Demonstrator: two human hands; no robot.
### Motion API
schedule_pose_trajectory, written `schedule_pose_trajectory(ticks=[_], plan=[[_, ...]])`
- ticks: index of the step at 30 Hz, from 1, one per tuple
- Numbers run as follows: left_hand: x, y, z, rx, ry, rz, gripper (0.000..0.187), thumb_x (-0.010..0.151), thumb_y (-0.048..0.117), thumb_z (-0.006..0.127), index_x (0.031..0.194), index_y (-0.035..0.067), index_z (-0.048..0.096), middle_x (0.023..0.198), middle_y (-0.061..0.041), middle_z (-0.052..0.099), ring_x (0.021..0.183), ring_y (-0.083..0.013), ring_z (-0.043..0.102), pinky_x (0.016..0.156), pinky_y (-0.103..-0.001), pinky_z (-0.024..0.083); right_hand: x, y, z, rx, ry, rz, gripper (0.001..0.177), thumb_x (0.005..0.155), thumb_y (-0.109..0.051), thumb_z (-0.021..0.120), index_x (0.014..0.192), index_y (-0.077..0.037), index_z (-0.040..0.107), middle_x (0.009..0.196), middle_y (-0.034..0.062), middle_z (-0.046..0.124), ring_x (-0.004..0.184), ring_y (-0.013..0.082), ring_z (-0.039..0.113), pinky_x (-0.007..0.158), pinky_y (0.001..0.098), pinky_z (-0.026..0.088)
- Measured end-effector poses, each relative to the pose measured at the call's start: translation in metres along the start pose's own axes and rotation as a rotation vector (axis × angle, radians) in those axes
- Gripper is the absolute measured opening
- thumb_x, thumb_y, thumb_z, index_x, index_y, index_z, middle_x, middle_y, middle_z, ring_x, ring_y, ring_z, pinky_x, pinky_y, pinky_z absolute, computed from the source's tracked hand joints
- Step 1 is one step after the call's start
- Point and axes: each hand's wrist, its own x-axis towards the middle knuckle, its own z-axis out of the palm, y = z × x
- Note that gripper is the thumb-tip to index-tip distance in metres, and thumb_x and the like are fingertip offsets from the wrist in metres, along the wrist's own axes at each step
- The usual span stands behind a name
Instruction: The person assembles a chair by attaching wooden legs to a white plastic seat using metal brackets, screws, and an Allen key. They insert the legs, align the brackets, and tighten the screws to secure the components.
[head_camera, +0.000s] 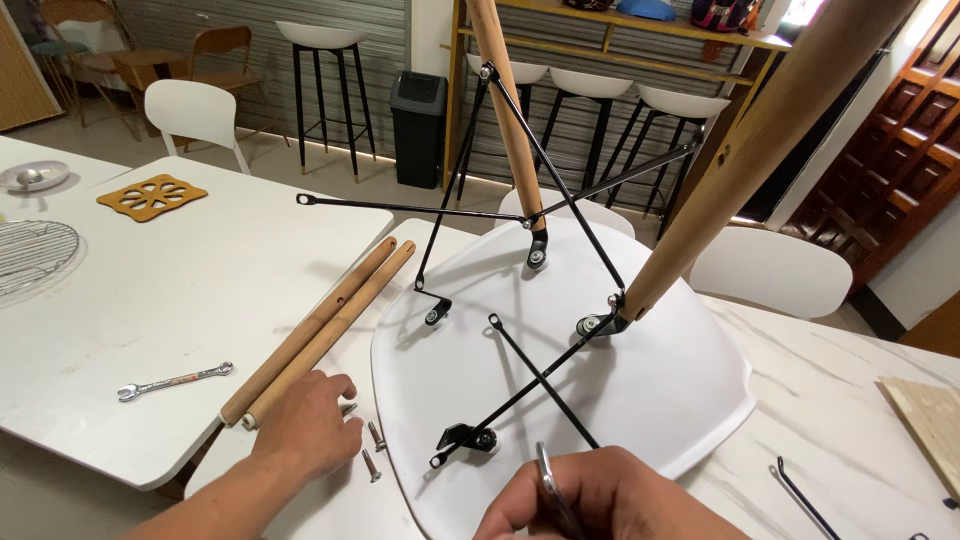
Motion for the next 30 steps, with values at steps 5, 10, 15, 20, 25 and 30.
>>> schedule_pose_trajectory(ticks=[5,10,15,20,25,30], plan=[[-0.002,-0.011,0.02,-0.139,0.137,0.012,0.04,0.083,0.021,0.075,0.122,0.016,0.068,0.127,-0.004,0.061,0.123,-0.023,0.06,0.105,-0.038,0.052,-0.003,0.002,-0.009,0.05,-0.049,-0.068,0.026,0.095,-0.027,0.072,0.098,-0.002,0.081,0.08,0.0021,0.079,0.078,0.008,0.075,0.072,0.0225,0.058],[0.005,-0.039,0.026,-0.328,0.294,-0.16,0.04,0.087,0.012,0.068,0.127,0.009,0.068,0.129,-0.01,0.064,0.118,-0.0279,0.065,0.103,-0.041,0.054,0.006,0.014,-0.011,0.171,0.036,0.032,0.043,0.097,-0.042,0.066,0.1,-0.003,0.083,0.053,-0.0027,0.045,0.047,0.0087,0.044,0.047,0.0241,0.035],[-0.006,-0.052,0.022,-0.27,0.275,-0.085,0.045,0.081,0.014,0.071,0.125,0.007,0.068,0.131,-0.013,0.06,0.121,-0.0298,0.062,0.104,-0.039,0.053,0.052,0.016,0.026,0.195,-0.125,-0.062,0.028,0.094,-0.024,0.07,0.104,0.0,0.079,0.064,-0.0022,0.062,0.059,0.0063,0.056,0.058,0.0225,0.046],[-0.005,-0.045,0.01,-0.11,0.13,-0.033,0.047,0.081,0.019,0.076,0.125,0.007,0.065,0.131,-0.015,0.057,0.127,-0.0319,0.054,0.105,-0.041,0.049,0.103,0.008,0.086,-0.27,0.174,-0.091,0.028,0.083,-0.027,0.078,0.097,-0.003,0.08,0.071,0.0052,0.07,0.068,0.014,0.065,0.066,0.0287,0.053],[0.0,-0.046,0.008,-0.054,0.051,0.122,0.028,0.077,0.001,0.068,0.103,0.007,0.076,0.124,-0.013,0.063,0.12,-0.0307,0.061,0.104,-0.037,0.051,0.149,0.01,0.117,-0.553,0.466,-0.163,0.027,0.083,-0.024,0.076,0.102,-0.005,0.073,0.089,0.0159,0.072,0.092,0.032,0.072,0.087,0.0408,0.057],[-0.004,-0.059,0.01,-0.062,0.04,0.186,0.024,0.081,0.001,0.064,0.101,0.008,0.074,0.116,-0.016,0.068,0.114,-0.0334,0.064,0.1,-0.04,0.052,0.177,0.011,0.126,-0.793,0.544,-0.189,0.019,0.089,-0.02,0.069,0.102,-0.007,0.074,0.112,0.0165,0.069,0.108,0.036,0.067,0.095,0.0457,0.055]])
